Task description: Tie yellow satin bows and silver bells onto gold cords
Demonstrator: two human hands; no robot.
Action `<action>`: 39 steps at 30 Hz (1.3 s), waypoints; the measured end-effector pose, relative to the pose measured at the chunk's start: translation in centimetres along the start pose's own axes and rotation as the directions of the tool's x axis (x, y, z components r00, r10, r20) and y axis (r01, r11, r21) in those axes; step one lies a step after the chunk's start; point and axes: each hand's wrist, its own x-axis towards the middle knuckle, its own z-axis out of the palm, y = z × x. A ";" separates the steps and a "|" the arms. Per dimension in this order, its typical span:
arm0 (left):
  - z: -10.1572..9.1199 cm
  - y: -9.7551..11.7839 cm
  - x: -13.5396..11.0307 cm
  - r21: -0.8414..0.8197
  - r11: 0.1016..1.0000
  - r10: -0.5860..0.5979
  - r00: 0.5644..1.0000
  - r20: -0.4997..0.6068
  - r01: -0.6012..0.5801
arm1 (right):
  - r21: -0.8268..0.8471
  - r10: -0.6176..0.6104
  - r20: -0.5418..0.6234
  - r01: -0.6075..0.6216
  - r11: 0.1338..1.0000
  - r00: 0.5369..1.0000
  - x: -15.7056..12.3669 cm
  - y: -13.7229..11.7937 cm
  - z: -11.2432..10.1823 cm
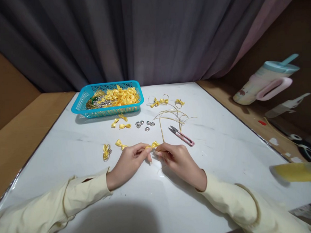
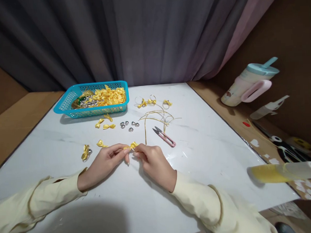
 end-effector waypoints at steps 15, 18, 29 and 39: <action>-0.7 -0.3 0.4 -0.201 0.980 0.039 0.967 0.251 0.013 | 0.550 0.110 0.233 -0.224 0.804 0.966 1.7 0.0 -2.9; -0.9 -0.6 0.5 -0.278 0.955 0.007 0.924 0.383 0.108 | 0.646 0.033 0.377 -0.288 0.707 0.926 1.5 -0.1 -2.3; -0.4 -0.3 0.2 -0.093 0.993 0.081 0.992 0.094 -0.072 | 0.659 0.194 0.114 -0.221 0.719 0.974 1.2 -0.5 -1.2; 0.1 -0.3 -0.5 0.184 0.947 0.243 0.961 0.135 -0.265 | 0.443 0.162 -0.001 -0.144 0.885 0.987 0.5 -1.3 0.2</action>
